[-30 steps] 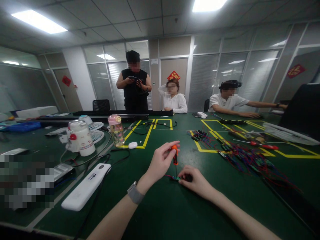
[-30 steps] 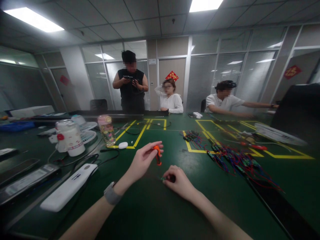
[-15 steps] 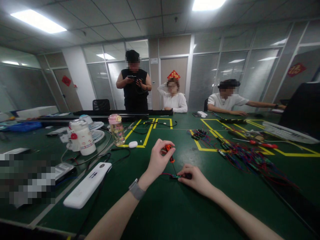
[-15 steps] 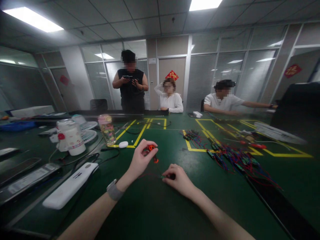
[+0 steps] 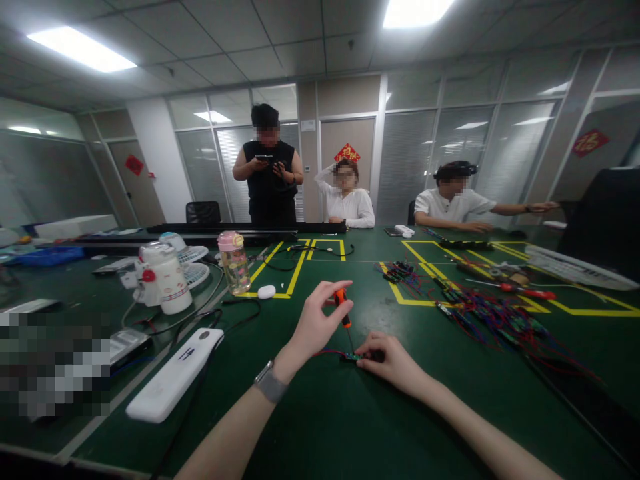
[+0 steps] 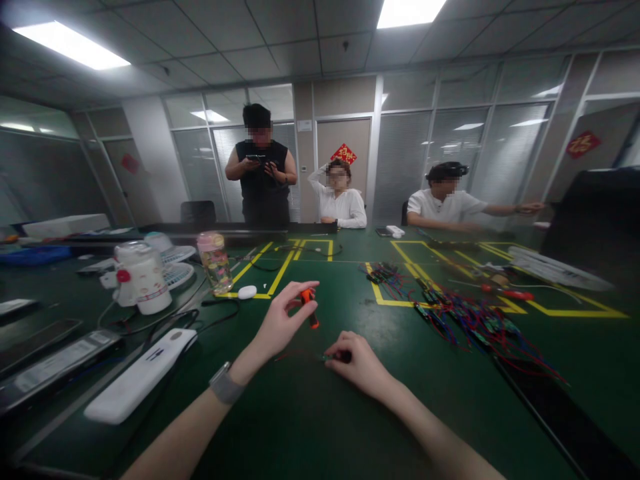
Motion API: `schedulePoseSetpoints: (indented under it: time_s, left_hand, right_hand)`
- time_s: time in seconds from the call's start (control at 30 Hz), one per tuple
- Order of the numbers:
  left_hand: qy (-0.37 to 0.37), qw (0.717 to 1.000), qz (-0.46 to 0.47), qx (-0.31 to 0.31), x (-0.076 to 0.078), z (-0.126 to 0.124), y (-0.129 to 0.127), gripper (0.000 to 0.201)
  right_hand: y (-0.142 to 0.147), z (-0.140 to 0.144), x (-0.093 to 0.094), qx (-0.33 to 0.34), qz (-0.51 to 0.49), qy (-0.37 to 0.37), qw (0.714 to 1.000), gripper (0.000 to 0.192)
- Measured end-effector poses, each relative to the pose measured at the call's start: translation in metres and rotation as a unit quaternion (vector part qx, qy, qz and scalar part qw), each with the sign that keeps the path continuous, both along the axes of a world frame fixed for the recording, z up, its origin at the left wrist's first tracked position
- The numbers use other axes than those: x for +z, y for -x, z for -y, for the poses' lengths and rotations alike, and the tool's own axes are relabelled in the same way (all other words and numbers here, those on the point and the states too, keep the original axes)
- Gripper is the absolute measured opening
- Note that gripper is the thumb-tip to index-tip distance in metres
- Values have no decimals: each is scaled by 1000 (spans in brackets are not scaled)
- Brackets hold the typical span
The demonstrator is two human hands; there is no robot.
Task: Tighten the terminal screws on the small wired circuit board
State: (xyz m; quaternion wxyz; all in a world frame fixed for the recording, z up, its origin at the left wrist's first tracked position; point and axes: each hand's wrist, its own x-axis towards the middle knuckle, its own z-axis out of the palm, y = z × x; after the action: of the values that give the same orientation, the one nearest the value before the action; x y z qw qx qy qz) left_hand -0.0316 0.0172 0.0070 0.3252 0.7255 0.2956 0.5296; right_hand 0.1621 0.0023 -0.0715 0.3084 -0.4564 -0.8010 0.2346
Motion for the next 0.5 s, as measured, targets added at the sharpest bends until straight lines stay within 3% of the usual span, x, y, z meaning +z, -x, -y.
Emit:
schedulePoseSetpoints:
  time_s: [0.1, 0.17, 0.27, 0.43, 0.5]
  left_hand:
    - [62, 993, 34, -90, 0, 1, -2, 43]
    - [73, 994, 37, -78, -2, 1, -3, 40]
    - [21, 1000, 7, -7, -4, 1, -4, 31]
    - [34, 993, 18, -107, -2, 9, -9, 36]
    - [26, 996, 8, -87, -2, 11, -10, 34]
  right_hand:
    - [1, 2, 2, -6, 1, -4, 1000, 11]
    - [1, 3, 3, -11, 6, -4, 1000, 11]
    - [2, 2, 3, -15, 10, 3, 1000, 12]
    - [2, 0, 2, -15, 3, 8, 1000, 12]
    - [2, 0, 1, -15, 3, 5, 1000, 11]
